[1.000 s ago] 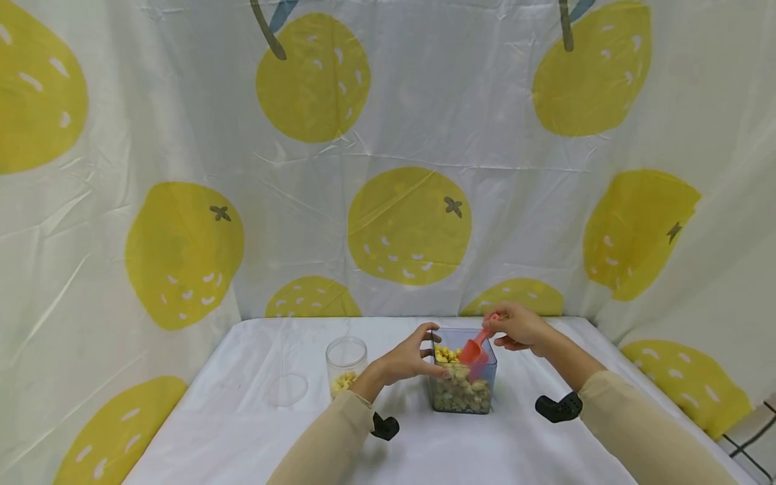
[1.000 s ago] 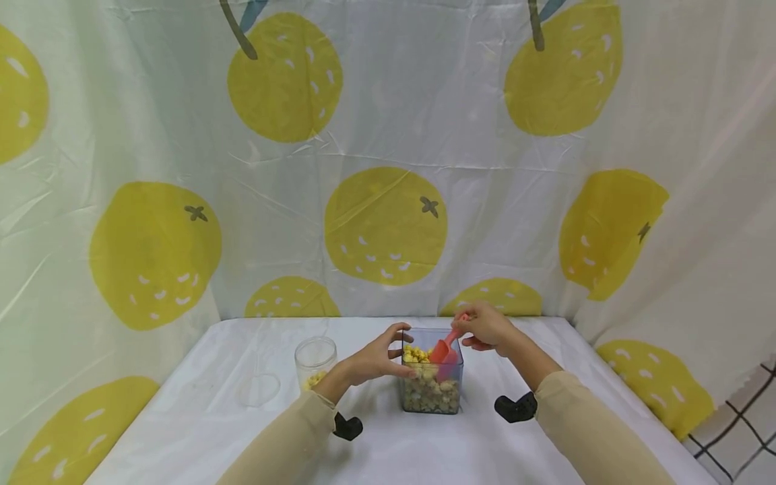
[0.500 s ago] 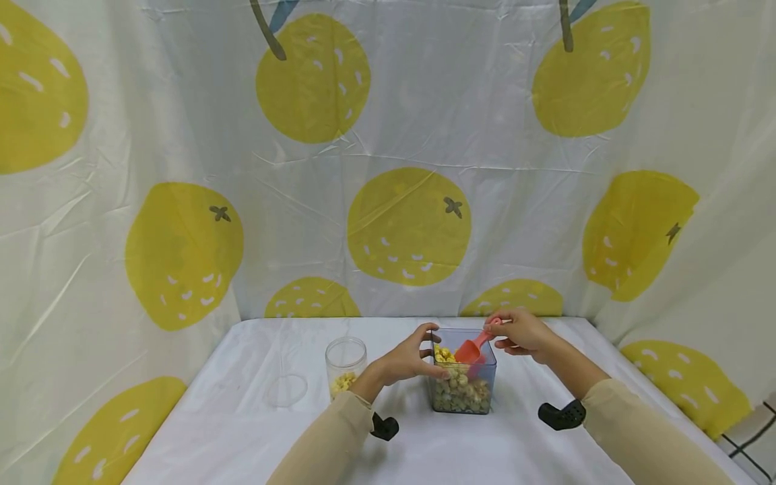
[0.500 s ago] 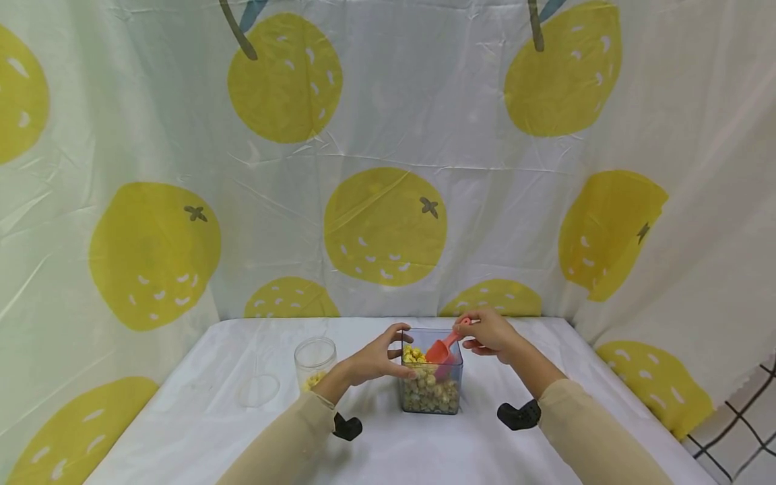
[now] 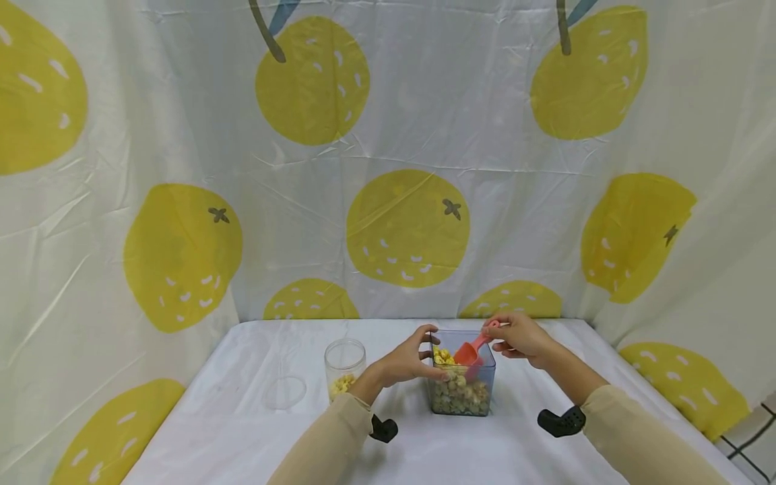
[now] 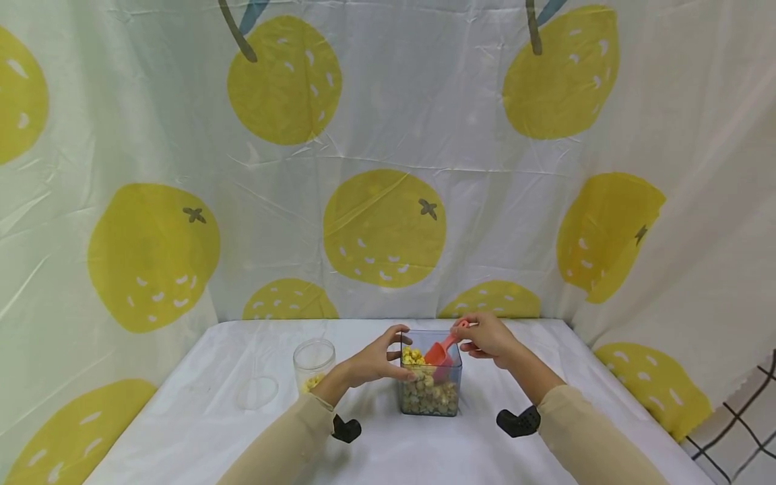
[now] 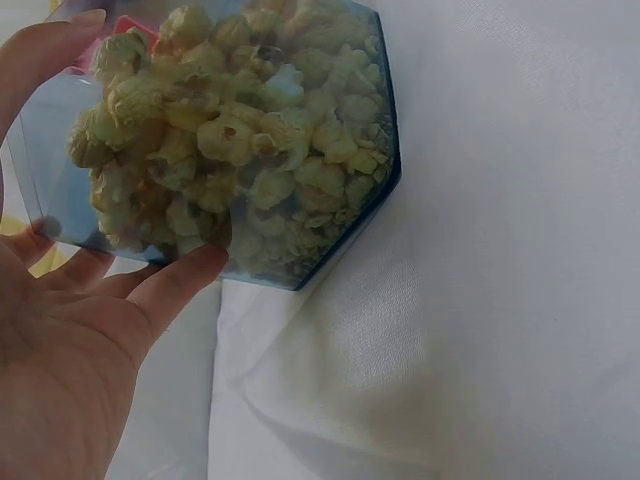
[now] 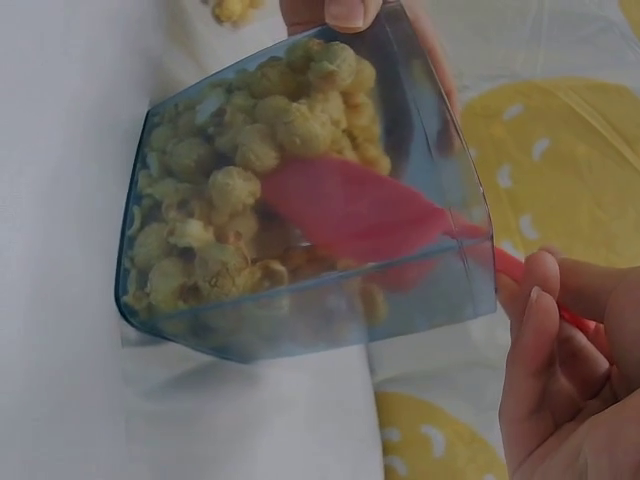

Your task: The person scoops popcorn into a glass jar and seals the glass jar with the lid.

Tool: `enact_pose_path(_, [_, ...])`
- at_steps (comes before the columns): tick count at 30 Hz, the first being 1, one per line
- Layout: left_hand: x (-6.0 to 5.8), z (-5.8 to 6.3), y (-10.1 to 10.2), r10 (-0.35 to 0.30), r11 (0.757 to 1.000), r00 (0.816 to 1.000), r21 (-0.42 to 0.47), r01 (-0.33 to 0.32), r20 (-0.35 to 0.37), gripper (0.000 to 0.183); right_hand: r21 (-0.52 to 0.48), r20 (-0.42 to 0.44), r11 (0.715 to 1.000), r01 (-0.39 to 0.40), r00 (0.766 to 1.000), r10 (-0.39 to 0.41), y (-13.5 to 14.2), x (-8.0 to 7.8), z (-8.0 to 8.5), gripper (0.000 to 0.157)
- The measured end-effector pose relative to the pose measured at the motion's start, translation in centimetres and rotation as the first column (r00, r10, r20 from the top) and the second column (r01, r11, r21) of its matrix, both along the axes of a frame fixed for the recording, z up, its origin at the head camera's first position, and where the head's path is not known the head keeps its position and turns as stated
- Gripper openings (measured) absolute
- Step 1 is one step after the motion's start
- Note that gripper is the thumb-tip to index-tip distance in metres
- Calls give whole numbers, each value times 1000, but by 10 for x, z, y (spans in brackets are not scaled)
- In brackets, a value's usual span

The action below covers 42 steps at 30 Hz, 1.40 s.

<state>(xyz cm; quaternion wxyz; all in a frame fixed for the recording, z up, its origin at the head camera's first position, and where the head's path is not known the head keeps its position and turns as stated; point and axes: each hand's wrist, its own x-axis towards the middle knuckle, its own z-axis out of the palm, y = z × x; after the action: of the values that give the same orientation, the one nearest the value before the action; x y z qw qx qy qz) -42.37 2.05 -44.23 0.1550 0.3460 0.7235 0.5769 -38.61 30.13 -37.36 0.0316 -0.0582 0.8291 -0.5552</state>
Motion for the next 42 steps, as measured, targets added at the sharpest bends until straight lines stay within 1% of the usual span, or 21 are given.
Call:
enact_pose_path(4, [-1, 0, -1, -8, 1000, 1000, 4, 8, 1, 86, -6, -5, 1000, -1, 1000, 1, -3, 3, 1, 25])
enact_pose_path(9, [-2, -1, -1, -7, 1000, 1000, 6, 7, -4, 86, -43, -9, 999, -2, 1000, 2, -4, 2, -3, 24])
enact_pose_path(17, [-4, -3, 1, -17, 1000, 1000, 0, 17, -4, 87, -60, 14, 998, -11, 1000, 12, -2, 0, -9, 30])
enact_pose_path(24, [-3, -3, 1, -15, 1000, 1000, 0, 15, -6, 87, -59, 22, 998, -20, 1000, 21, 0, 1, -7, 30])
enact_pose_path(30, [-2, -3, 1, 9, 999, 1000, -40, -10, -14, 88, -75, 32, 997, -6, 999, 8, 1, 1, -8, 33])
enact_pose_path(35, [-2, -2, 1, 24, 999, 999, -47, -25, -23, 88, -93, 34, 996, 7, 999, -3, 0, 3, -7, 32])
enact_pose_path(42, [-1, 1, -1, 17, 999, 1000, -41, -17, -15, 89, -102, 38, 995, 18, 999, -14, -2, 6, -4, 32])
